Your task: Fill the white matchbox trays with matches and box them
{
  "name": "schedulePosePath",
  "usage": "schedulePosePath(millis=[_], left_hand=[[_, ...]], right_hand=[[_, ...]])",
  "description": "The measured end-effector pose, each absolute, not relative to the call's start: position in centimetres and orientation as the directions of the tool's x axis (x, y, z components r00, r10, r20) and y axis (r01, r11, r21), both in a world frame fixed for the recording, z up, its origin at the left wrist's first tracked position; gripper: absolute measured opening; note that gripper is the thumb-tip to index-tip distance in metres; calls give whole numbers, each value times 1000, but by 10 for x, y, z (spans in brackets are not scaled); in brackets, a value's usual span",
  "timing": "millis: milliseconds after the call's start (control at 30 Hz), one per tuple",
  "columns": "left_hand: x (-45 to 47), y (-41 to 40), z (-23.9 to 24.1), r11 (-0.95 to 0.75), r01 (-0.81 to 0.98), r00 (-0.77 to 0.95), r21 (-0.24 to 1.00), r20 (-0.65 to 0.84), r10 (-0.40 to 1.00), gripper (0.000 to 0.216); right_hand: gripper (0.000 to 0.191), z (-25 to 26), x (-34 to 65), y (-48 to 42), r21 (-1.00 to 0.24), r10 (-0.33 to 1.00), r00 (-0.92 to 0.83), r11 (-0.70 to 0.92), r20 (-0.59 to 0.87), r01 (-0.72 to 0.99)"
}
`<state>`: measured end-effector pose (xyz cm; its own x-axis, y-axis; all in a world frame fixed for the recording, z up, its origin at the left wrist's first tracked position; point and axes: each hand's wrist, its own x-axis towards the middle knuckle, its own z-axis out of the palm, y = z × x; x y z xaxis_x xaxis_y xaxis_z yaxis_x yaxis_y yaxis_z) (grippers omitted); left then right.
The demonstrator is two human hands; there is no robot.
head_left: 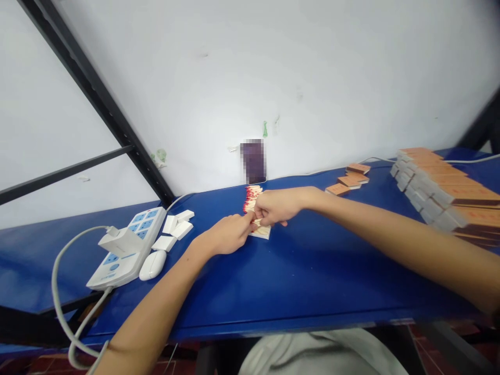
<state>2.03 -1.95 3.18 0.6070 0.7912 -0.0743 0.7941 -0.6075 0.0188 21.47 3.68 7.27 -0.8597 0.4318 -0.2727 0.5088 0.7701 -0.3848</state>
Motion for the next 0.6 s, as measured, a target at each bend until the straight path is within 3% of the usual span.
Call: schedulePosePath(millis=[300,600], left_hand=[[20,-20,34,-616,785,618,70,-17,786,32],[20,-19,34,-678,722,667,140,120,735,22]], right_hand=[[13,60,210,39,-396,462,-804,704,-374,589],[18,68,211,35,-401,497,-759,648,-422,647]])
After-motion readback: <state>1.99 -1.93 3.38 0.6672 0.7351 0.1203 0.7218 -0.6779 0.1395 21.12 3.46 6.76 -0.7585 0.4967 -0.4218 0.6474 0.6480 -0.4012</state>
